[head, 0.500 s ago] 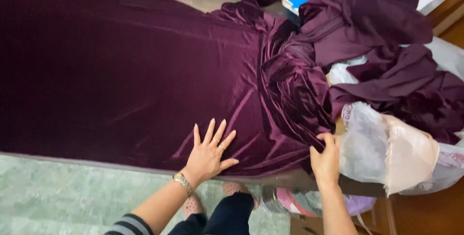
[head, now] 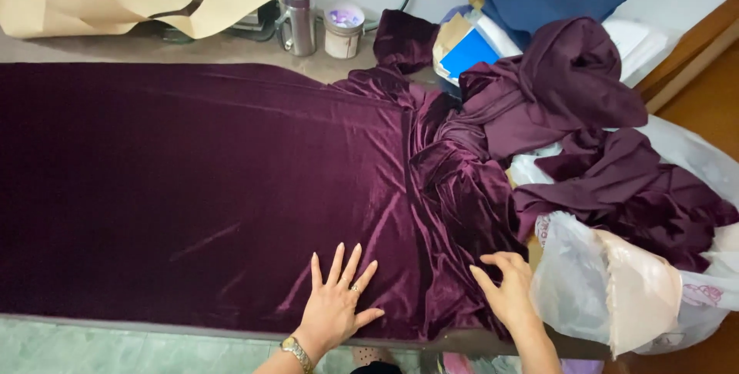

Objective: Laying out a long piece of purple velvet fabric on a work table, smoothing it by hand, and aligning a paper pattern on top.

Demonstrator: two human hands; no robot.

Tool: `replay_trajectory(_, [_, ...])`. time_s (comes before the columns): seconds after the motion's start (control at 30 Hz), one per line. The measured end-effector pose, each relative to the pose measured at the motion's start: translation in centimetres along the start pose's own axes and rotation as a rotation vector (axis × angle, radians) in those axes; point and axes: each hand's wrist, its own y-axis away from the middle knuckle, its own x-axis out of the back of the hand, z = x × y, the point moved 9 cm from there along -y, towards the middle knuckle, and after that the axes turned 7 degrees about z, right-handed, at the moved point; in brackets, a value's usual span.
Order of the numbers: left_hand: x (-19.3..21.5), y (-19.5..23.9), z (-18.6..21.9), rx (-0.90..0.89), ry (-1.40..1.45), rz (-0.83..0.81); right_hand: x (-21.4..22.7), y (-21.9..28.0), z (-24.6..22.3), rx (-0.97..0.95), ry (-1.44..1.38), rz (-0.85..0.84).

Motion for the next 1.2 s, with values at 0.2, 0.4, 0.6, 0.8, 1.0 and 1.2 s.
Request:
replay_trajectory(0.2, [0.1, -0.1, -0.1, 0.012, 0.066, 0.000, 0.5, -1.6, -9.8, 0.028, -0.200, -0.082])
replay_trajectory(0.4, [0.9, -0.5, -0.3, 0.008, 0.026, 0.029, -6.3, -2.9, -15.2, 0.311, -0.289, -0.145])
replay_trajectory(0.6, [0.2, -0.6, -0.4, 0.022, 0.036, 0.045, -10.7, -4.2, -8.6, 0.215, -0.149, -0.205])
replay_trajectory(0.8, [-2.9, 0.7, -0.4, 0.042, -0.053, 0.127, -9.8, -5.6, -10.9, -0.027, -0.139, -0.401])
replay_trajectory(1.0, [-10.1, -0.4, -3.6, 0.188, 0.437, -0.101, -7.6, -13.0, -15.7, 0.140, -0.410, -0.236])
replay_trajectory(1.2, [-6.6, -15.4, -14.2, 0.387, 0.486, -0.114, -6.5, -25.7, -16.5, 0.211, -0.370, -0.098])
